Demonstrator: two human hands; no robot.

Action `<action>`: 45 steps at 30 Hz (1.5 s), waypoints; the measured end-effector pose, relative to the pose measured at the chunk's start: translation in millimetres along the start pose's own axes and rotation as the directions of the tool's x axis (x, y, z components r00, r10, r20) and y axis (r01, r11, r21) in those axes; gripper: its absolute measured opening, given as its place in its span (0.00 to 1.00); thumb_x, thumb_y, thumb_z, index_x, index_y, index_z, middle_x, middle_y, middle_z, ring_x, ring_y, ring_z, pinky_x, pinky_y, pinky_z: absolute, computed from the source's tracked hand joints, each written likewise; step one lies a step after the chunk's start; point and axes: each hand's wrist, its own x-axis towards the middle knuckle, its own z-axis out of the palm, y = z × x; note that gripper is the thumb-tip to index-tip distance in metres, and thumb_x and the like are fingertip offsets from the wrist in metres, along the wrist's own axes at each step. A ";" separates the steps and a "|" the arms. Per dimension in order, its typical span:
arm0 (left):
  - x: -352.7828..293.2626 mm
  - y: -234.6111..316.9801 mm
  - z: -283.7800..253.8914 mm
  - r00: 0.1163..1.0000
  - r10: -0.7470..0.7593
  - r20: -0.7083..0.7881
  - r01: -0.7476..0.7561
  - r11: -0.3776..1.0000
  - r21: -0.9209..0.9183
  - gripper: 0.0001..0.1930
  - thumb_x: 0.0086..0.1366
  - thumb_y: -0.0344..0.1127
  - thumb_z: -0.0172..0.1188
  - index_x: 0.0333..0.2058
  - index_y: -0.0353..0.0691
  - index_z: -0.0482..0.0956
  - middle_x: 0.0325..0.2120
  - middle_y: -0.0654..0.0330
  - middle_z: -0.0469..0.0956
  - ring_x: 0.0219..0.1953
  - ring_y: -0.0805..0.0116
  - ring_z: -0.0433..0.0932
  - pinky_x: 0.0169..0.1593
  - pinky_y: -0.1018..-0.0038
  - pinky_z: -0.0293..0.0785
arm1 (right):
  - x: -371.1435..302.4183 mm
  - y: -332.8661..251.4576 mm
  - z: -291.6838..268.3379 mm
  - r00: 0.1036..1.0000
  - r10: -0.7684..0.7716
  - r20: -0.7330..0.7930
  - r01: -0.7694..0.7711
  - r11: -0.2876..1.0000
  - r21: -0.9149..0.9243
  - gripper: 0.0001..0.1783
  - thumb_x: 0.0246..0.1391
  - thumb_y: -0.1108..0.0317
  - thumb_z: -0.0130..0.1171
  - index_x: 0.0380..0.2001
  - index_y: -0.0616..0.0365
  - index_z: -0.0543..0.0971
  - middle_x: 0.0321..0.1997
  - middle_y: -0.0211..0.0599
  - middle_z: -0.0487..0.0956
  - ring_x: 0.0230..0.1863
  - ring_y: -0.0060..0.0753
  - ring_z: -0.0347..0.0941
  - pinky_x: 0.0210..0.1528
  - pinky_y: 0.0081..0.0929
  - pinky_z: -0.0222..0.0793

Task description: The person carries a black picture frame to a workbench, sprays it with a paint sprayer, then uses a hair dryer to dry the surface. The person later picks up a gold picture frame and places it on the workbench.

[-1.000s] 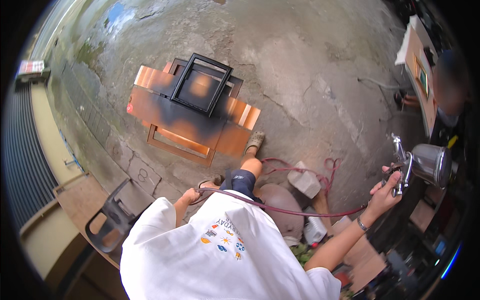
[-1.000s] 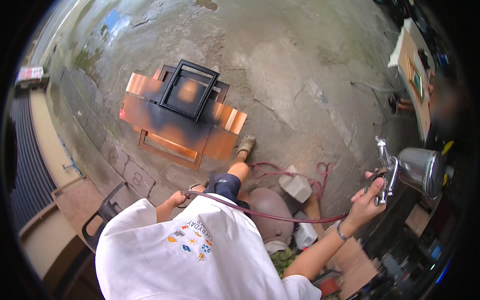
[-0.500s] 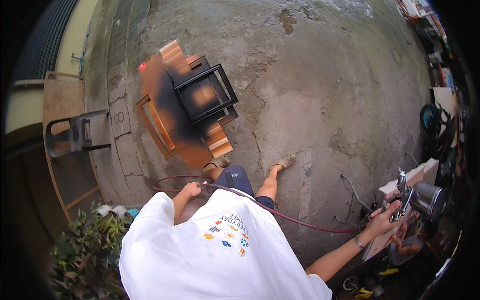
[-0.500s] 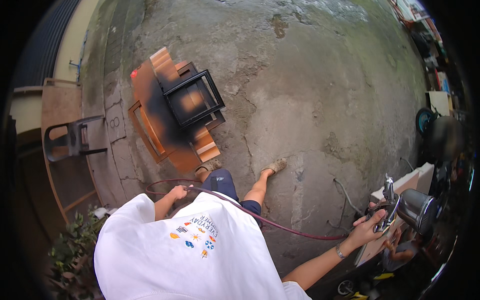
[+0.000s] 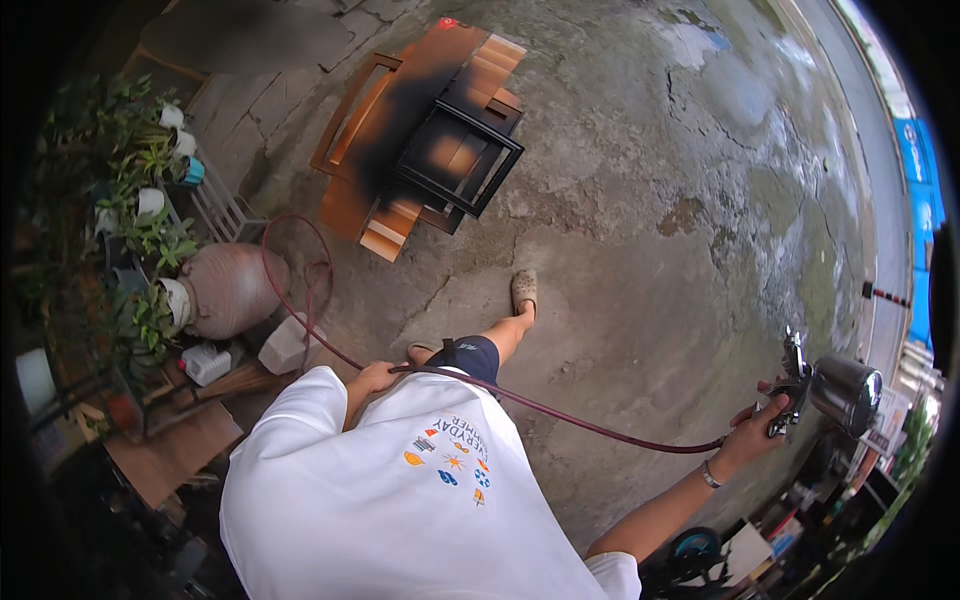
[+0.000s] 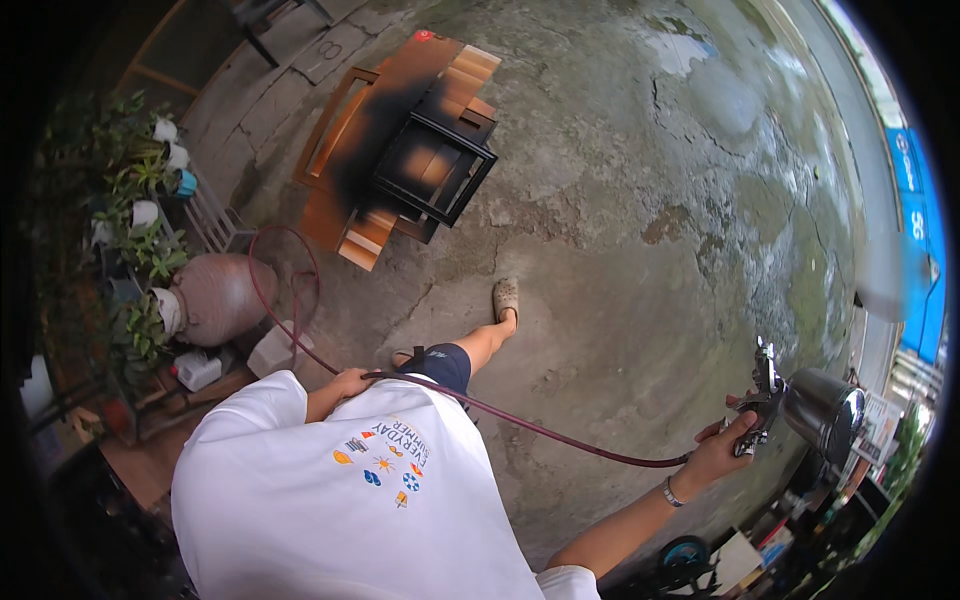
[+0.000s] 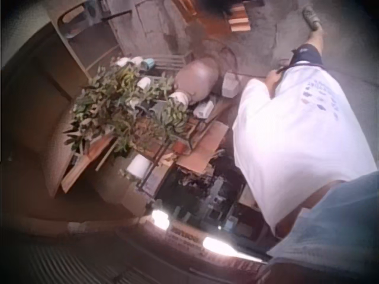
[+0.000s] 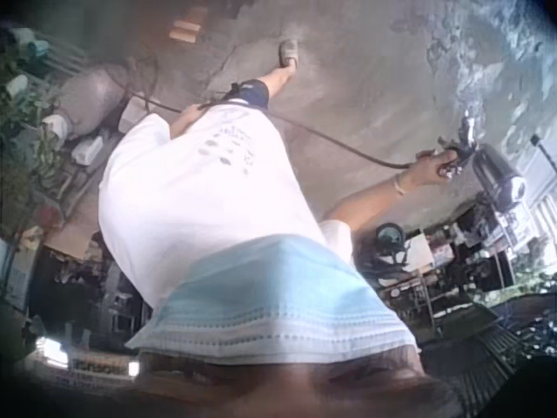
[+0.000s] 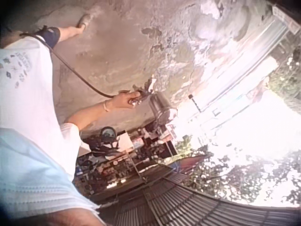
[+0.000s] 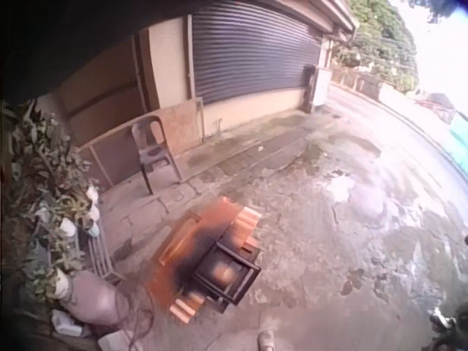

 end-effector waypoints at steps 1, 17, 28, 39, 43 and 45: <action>6.8 12.8 15.9 1.000 -0.001 -0.018 0.001 0.999 -0.041 0.42 0.64 0.76 0.39 0.48 0.42 0.82 0.48 0.41 0.79 0.55 0.41 0.74 0.57 0.55 0.70 | 24.8 -1.1 22.5 0.998 -0.048 0.049 0.047 0.999 0.014 0.27 0.68 0.49 0.51 0.51 0.65 0.77 0.35 0.37 0.82 0.10 0.15 0.61 0.11 0.15 0.51; 5.8 342.1 166.7 0.781 -0.507 -0.365 -0.010 0.574 -0.819 0.27 0.65 0.59 0.57 0.26 0.36 0.79 0.20 0.44 0.77 0.30 0.38 0.77 0.35 0.53 0.71 | 277.9 -148.5 420.8 0.418 -0.623 0.661 0.517 0.762 0.390 0.21 0.67 0.57 0.54 0.37 0.68 0.81 0.27 0.38 0.83 0.08 0.15 0.60 0.09 0.21 0.51; 99.6 568.4 65.4 0.455 -0.840 -0.296 -0.009 0.328 -0.945 0.08 0.61 0.37 0.66 0.26 0.42 0.78 0.15 0.52 0.72 0.22 0.51 0.73 0.29 0.58 0.67 | 232.1 -185.9 771.2 -0.238 -0.764 0.599 0.414 0.478 0.775 0.23 0.64 0.51 0.59 0.28 0.62 0.82 0.12 0.22 0.67 0.15 0.13 0.62 0.18 0.20 0.54; 105.9 631.9 17.2 0.293 -0.884 -0.363 0.060 0.396 -0.916 0.08 0.61 0.39 0.64 0.27 0.43 0.79 0.18 0.57 0.73 0.23 0.55 0.72 0.30 0.60 0.67 | 151.9 -155.5 888.4 -0.423 -0.727 0.541 0.274 0.466 0.841 0.25 0.61 0.45 0.60 0.29 0.59 0.86 0.09 0.24 0.66 0.12 0.16 0.65 0.17 0.22 0.58; 103.2 636.0 9.6 0.289 -0.862 -0.416 0.076 0.454 -0.888 0.07 0.60 0.37 0.64 0.27 0.43 0.77 0.19 0.57 0.73 0.24 0.55 0.73 0.31 0.59 0.68 | 154.0 -102.1 894.7 -0.514 -0.714 0.476 0.231 0.419 0.878 0.26 0.61 0.47 0.61 0.30 0.63 0.84 0.20 0.28 0.77 0.21 0.16 0.69 0.25 0.21 0.64; 101.0 641.5 13.2 0.284 -0.868 -0.408 0.087 0.447 -0.890 0.09 0.61 0.40 0.64 0.28 0.43 0.77 0.19 0.57 0.73 0.25 0.53 0.73 0.32 0.59 0.69 | 166.8 -74.8 876.6 -0.589 -0.625 0.512 0.198 0.503 0.841 0.24 0.59 0.49 0.64 0.33 0.65 0.84 0.21 0.32 0.81 0.23 0.18 0.75 0.26 0.22 0.69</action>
